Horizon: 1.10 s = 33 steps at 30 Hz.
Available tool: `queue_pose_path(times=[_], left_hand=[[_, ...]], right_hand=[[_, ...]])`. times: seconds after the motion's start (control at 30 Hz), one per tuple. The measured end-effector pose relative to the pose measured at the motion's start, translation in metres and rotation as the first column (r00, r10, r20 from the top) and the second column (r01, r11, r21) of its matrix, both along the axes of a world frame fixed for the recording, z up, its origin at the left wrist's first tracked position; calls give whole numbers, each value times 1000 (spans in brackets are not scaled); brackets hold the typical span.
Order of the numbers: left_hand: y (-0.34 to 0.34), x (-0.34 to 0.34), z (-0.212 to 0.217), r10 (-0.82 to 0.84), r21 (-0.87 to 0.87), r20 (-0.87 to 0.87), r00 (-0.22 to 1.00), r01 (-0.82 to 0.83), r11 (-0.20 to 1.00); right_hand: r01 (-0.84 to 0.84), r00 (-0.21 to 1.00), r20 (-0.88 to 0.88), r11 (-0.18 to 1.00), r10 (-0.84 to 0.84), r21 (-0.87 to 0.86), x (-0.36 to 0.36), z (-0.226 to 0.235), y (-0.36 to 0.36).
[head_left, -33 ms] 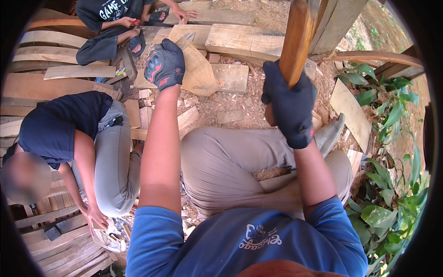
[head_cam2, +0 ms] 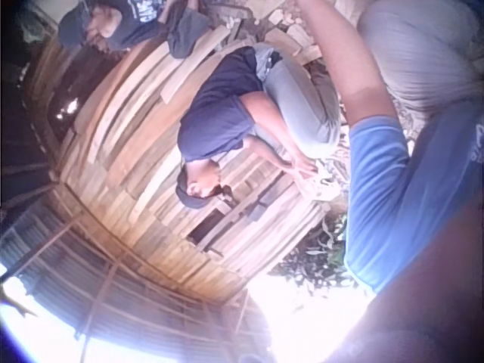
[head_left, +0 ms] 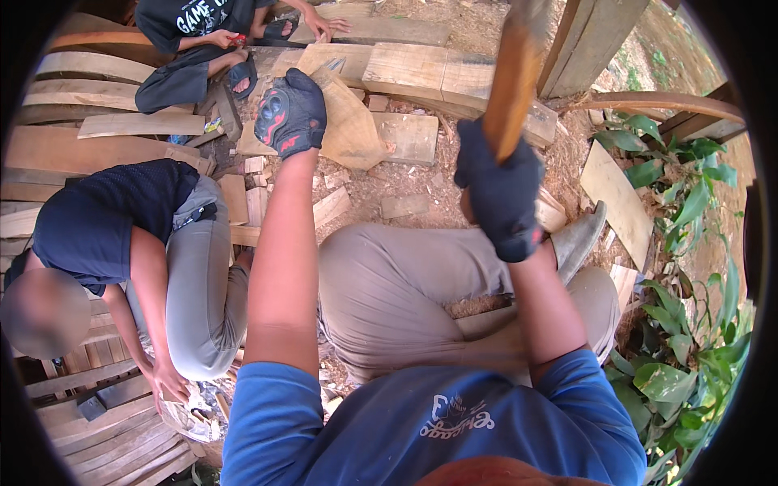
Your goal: The person shapes a piece of wood with an axe while sitting on the floor, holding the wood with one hand and striking it with the axe to remove material.
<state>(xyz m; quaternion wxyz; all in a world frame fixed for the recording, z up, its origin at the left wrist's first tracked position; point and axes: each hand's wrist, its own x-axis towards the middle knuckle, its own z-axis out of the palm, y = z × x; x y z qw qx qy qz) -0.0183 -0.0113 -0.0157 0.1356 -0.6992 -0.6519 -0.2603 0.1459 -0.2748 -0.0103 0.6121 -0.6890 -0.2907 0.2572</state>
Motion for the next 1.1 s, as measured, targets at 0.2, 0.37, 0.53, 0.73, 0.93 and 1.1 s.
queue_pose_path(times=[0.2, 0.37, 0.53, 0.73, 0.93, 1.1], left_hand=[[-14, 24, 18, -43, 4, 3, 999, 43, 999], [-21, 15, 21, -40, -64, 18, 999, 41, 997], [0, -31, 17, -450, -147, 143, 882, 468, 871], [2, -66, 36, -896, -311, -139, 423, 840, 445], [-27, -50, 59, -708, -341, -302, 638, 622, 705], [-28, -32, 50, -648, -145, -61, 759, 635, 758]], right_hand=[[-478, 876, -209, 728, 434, -492, -26, -151, 15], [-431, 838, -489, 843, 242, -321, -8, -90, -30], [-318, 915, -373, 843, 154, -433, 27, -61, -90], [-254, 902, -427, 873, 59, -416, 44, -84, -128], [-251, 928, -364, 860, 83, -444, 36, -96, -130], [-296, 945, -263, 845, 193, -445, 36, -78, -128]])
